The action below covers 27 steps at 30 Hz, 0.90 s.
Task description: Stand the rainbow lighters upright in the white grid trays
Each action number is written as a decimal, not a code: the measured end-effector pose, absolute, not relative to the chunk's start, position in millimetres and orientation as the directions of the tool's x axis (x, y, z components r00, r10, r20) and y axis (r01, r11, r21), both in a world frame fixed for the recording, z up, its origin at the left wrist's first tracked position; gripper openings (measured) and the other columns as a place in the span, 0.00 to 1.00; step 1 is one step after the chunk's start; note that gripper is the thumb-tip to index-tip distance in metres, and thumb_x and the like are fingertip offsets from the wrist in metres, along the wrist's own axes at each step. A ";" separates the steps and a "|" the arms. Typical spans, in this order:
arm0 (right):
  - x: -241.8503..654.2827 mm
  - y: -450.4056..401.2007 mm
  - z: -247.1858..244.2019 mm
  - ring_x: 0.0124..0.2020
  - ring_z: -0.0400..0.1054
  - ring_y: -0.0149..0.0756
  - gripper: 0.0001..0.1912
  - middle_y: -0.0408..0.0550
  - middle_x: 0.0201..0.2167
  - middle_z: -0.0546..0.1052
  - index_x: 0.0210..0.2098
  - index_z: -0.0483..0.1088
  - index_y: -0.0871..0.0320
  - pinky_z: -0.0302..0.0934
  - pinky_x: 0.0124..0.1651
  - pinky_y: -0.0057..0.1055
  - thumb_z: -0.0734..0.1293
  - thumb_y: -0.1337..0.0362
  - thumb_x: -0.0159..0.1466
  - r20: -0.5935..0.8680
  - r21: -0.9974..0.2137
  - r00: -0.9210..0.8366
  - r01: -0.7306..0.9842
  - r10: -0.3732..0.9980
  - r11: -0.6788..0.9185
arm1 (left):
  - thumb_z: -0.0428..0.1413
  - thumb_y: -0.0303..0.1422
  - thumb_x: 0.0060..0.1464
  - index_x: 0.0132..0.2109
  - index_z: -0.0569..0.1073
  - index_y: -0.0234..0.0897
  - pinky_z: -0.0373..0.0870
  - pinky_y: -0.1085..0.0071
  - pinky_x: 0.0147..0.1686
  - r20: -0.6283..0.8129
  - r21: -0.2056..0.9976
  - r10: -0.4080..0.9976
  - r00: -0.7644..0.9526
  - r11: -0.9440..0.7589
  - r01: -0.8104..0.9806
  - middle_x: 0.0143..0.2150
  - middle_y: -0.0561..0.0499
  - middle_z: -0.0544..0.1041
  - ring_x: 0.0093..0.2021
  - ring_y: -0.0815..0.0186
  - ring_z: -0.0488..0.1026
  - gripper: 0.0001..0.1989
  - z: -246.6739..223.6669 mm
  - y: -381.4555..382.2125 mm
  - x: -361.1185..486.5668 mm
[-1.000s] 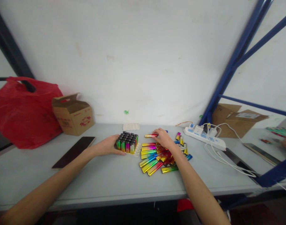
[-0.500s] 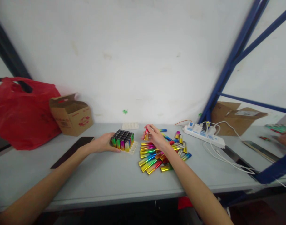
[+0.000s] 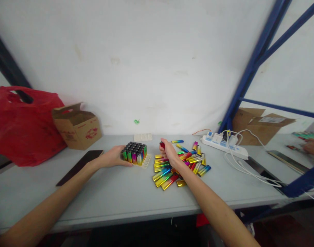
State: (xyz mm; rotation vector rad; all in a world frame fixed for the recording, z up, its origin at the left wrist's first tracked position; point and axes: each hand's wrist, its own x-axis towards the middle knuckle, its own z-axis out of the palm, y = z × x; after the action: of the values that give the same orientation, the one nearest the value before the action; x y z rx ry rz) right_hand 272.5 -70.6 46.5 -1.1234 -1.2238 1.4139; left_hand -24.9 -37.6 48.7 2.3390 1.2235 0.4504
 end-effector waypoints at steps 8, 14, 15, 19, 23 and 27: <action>266.5 -73.9 41.7 0.16 0.36 0.25 0.25 0.34 0.16 0.47 0.20 0.53 0.53 0.34 0.19 0.26 0.58 0.45 0.66 -0.008 -0.999 -0.141 -0.039 0.990 -0.014 | 0.67 0.57 0.35 0.51 0.77 0.38 0.71 0.62 0.45 0.103 0.499 0.843 0.527 -0.502 0.706 0.44 0.48 0.82 0.46 0.49 0.77 0.39 43.5 -34.5 -25.6; 263.1 -71.6 38.3 0.19 0.50 0.27 0.28 0.37 0.23 0.59 0.34 0.69 0.56 0.46 0.21 0.26 0.59 0.36 0.64 0.131 -0.991 -0.221 -0.029 0.966 0.128 | 0.68 0.56 0.35 0.51 0.77 0.39 0.71 0.62 0.46 0.082 0.537 0.834 0.545 -0.498 0.681 0.45 0.47 0.83 0.46 0.49 0.77 0.37 47.4 -36.2 -24.9; 263.1 -70.4 37.3 0.21 0.55 0.28 0.27 0.38 0.25 0.63 0.38 0.70 0.56 0.52 0.23 0.26 0.60 0.37 0.64 0.166 -0.985 -0.226 -0.004 0.960 0.170 | 0.68 0.56 0.36 0.51 0.77 0.39 0.71 0.62 0.46 0.077 0.542 0.831 0.551 -0.498 0.677 0.45 0.47 0.83 0.47 0.49 0.77 0.38 48.1 -36.6 -24.6; 264.6 -65.2 31.6 0.35 0.69 0.35 0.23 0.45 0.34 0.74 0.43 0.72 0.57 0.66 0.41 0.32 0.64 0.43 0.65 0.335 -0.907 -0.239 0.178 0.911 0.380 | 0.68 0.56 0.37 0.52 0.77 0.39 0.71 0.62 0.47 0.076 0.547 0.823 0.563 -0.506 0.667 0.48 0.47 0.82 0.48 0.50 0.77 0.38 50.0 -38.3 -23.6; 264.8 -64.1 24.8 0.42 0.75 0.38 0.18 0.49 0.40 0.80 0.45 0.69 0.56 0.69 0.48 0.35 0.66 0.48 0.66 0.402 -0.877 -0.233 0.181 0.886 0.445 | 0.68 0.56 0.37 0.53 0.77 0.39 0.71 0.62 0.48 0.078 0.534 0.825 0.560 -0.509 0.675 0.48 0.47 0.82 0.48 0.49 0.77 0.38 51.0 -40.1 -23.0; 264.4 -64.5 19.6 0.42 0.78 0.39 0.13 0.50 0.41 0.82 0.48 0.65 0.55 0.71 0.46 0.36 0.65 0.55 0.69 0.415 -0.808 -0.274 0.328 0.867 0.490 | 0.68 0.57 0.36 0.51 0.77 0.39 0.72 0.61 0.49 0.086 0.532 0.836 0.542 -0.499 0.684 0.48 0.47 0.82 0.49 0.48 0.77 0.38 50.4 -40.2 -23.3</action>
State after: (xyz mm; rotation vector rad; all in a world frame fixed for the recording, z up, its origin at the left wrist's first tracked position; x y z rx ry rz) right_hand 264.4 -64.5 19.6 -1.0020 -1.8299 0.7484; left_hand -23.3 -40.2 50.4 2.3427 1.2353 0.4663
